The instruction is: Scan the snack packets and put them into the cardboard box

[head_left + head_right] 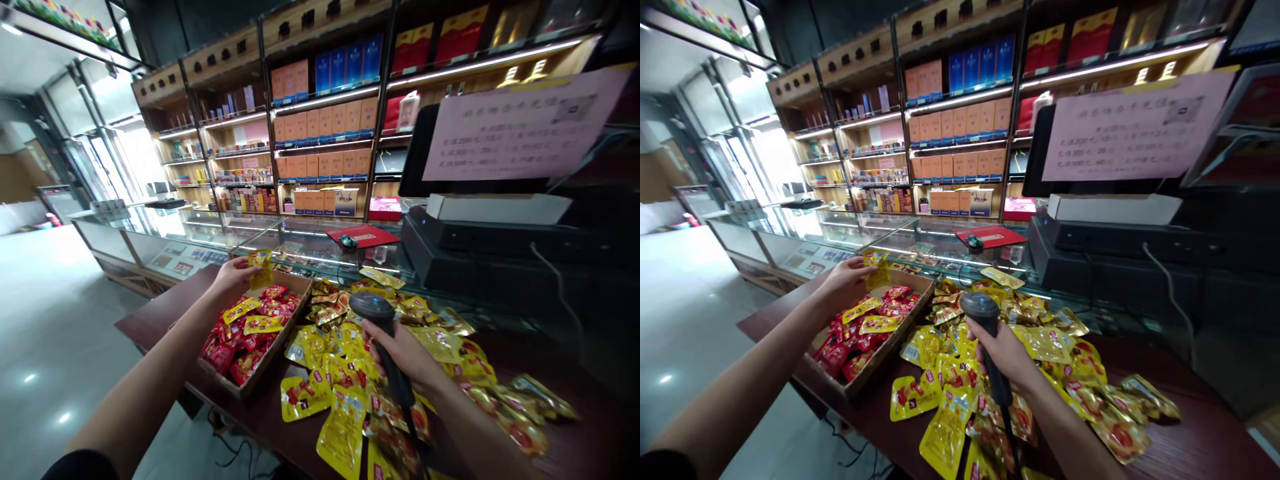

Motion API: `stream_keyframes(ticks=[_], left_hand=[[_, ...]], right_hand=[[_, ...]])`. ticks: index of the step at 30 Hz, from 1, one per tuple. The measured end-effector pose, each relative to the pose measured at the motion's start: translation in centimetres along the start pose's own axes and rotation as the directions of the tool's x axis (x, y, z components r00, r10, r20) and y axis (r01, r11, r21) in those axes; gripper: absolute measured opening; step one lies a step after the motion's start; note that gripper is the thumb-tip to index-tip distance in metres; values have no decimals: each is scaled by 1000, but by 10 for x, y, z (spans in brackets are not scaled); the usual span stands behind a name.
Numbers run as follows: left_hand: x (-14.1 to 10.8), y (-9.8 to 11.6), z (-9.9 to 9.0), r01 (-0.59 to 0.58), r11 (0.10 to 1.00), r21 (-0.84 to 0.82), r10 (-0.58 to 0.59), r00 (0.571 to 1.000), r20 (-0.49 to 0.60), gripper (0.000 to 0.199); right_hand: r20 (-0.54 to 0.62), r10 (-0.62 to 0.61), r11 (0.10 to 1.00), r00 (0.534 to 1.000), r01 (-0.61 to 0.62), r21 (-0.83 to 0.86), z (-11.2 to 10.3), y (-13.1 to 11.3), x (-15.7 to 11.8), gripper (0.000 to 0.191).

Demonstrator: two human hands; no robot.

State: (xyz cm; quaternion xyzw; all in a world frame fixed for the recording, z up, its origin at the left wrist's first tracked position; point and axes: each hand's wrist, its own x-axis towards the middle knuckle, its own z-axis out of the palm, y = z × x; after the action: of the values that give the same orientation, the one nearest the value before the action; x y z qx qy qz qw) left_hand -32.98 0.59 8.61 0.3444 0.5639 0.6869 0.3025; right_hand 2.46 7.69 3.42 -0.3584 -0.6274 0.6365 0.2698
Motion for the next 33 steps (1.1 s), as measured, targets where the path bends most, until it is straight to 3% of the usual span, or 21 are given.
stream_keyframes(ticks=[4, 8, 12, 17, 24, 29, 33], left_hand=[[-14, 17, -22, -15, 1000, 26, 17, 995, -95, 53], [-17, 12, -14, -2, 983, 182, 20, 995, -99, 54], [-17, -9, 22, -23, 965, 262, 9, 998, 55, 52], [-24, -36, 91, 10, 965, 261, -67, 976, 209, 46], [-29, -82, 175, 6, 973, 231, -111, 889, 444, 38], [-39, -120, 200, -37, 949, 312, -148, 823, 549, 37], [-53, -136, 201, -204, 876, 436, -119, 787, 606, 52]], right_hand=[[6, 10, 1000, 1000, -10, -2, 0, 2, 2, 44], [-6, 14, 1000, 1000, -14, -10, -1, 3, 3, 45], [-16, 14, 1000, 1000, -14, 8, -3, 2, 3, 45], [-65, -13, 999, 998, 16, 44, -17, -9, 0, 45], [-166, -84, 993, 983, 96, 69, -47, -31, -9, 39], [-169, -97, 991, 981, 111, 75, -55, -32, -9, 37], [-163, -78, 988, 984, 98, 121, -56, -28, -6, 35]])
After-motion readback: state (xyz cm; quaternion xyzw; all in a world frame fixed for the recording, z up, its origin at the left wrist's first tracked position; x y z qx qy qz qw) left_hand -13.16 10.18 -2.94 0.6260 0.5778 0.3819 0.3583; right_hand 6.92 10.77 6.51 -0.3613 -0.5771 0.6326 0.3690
